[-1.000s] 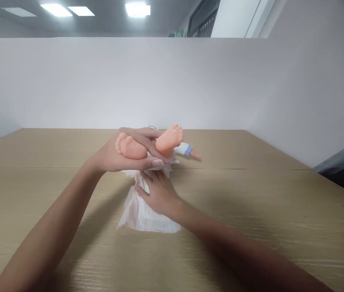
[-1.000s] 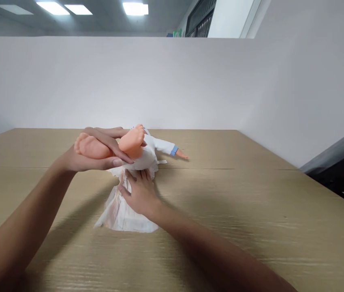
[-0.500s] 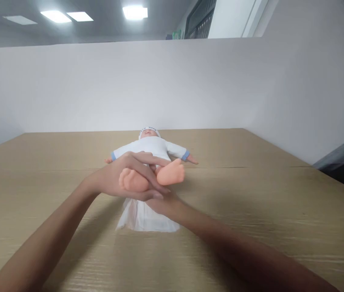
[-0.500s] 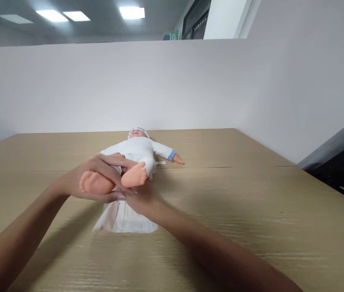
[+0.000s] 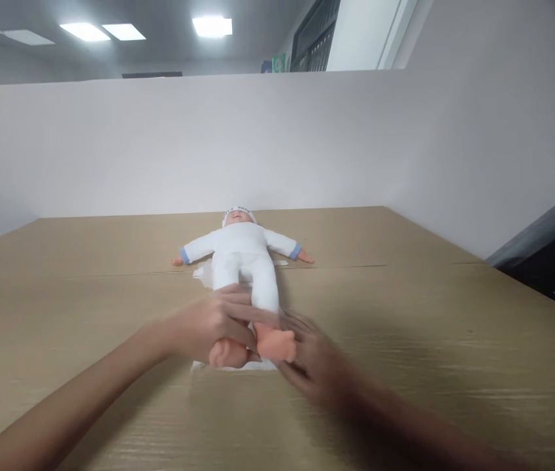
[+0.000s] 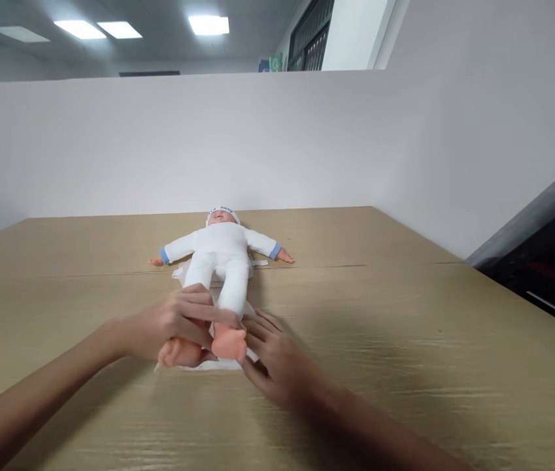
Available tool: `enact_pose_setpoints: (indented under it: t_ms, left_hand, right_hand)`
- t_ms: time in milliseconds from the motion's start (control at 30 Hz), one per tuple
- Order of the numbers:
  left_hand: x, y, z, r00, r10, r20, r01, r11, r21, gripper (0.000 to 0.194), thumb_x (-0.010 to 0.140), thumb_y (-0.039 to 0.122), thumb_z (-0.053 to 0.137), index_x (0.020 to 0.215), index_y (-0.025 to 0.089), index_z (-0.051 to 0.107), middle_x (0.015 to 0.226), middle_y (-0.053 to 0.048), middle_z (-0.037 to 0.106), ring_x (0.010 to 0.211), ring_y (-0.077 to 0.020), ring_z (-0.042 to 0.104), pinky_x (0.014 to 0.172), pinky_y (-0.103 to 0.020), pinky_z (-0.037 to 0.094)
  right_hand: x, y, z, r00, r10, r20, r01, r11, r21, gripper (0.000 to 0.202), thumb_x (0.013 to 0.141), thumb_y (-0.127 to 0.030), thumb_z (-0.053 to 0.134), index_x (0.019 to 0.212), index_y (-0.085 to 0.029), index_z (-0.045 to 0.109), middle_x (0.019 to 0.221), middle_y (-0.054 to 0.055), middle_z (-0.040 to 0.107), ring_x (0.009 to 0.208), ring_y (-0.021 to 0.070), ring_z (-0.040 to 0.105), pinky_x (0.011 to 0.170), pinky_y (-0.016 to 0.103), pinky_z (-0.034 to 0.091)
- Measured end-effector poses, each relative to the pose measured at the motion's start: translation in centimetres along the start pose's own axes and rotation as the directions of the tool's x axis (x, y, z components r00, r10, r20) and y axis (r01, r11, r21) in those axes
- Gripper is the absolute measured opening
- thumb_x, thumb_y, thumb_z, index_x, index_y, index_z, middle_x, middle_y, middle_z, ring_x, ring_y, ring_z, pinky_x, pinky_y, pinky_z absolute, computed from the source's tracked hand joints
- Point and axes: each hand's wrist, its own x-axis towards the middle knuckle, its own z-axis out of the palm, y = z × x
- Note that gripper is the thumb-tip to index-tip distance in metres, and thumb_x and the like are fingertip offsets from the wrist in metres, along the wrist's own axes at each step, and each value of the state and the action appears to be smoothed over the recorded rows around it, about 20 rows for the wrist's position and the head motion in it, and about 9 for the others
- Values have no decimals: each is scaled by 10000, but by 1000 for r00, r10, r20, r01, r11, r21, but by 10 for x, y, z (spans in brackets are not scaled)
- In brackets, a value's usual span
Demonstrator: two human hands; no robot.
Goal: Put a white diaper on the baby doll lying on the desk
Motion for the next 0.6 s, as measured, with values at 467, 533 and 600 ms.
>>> enact_pose_setpoints:
  t_ms: [467, 533, 600]
  left_hand:
    - [-55, -7, 55, 998, 29, 57, -43, 961, 273, 75, 977, 181, 684, 1001, 204, 751, 1435, -97, 732, 1174, -252, 675, 1118, -427, 492]
    - [-59, -4, 56, 1000, 8, 12, -10, 967, 256, 75, 952, 191, 696, 1009, 214, 739, 1408, -104, 737, 1238, -275, 661, 1171, -458, 478]
    - [-62, 1, 55, 1000, -5, -30, 12, 973, 232, 93, 931, 230, 716, 1022, 215, 723, 1429, -116, 720, 1301, -298, 636, 1217, -492, 458]
  right_hand:
    - [1, 1, 8, 868, 484, 112, -491, 801, 343, 464, 1015, -658, 599, 869, -235, 719, 1154, 80, 720, 1218, 309, 608, 1086, 467, 475]
    - [8, -6, 19, 815, 577, 51, -563, 769, 302, 469, 949, -675, 677, 781, -238, 656, 1057, 66, 693, 1118, 302, 621, 997, 449, 500]
    - [14, -10, 30, 775, 630, -46, -601, 757, 256, 457, 856, -655, 787, 751, -245, 615, 965, 49, 667, 1050, 301, 620, 928, 433, 502]
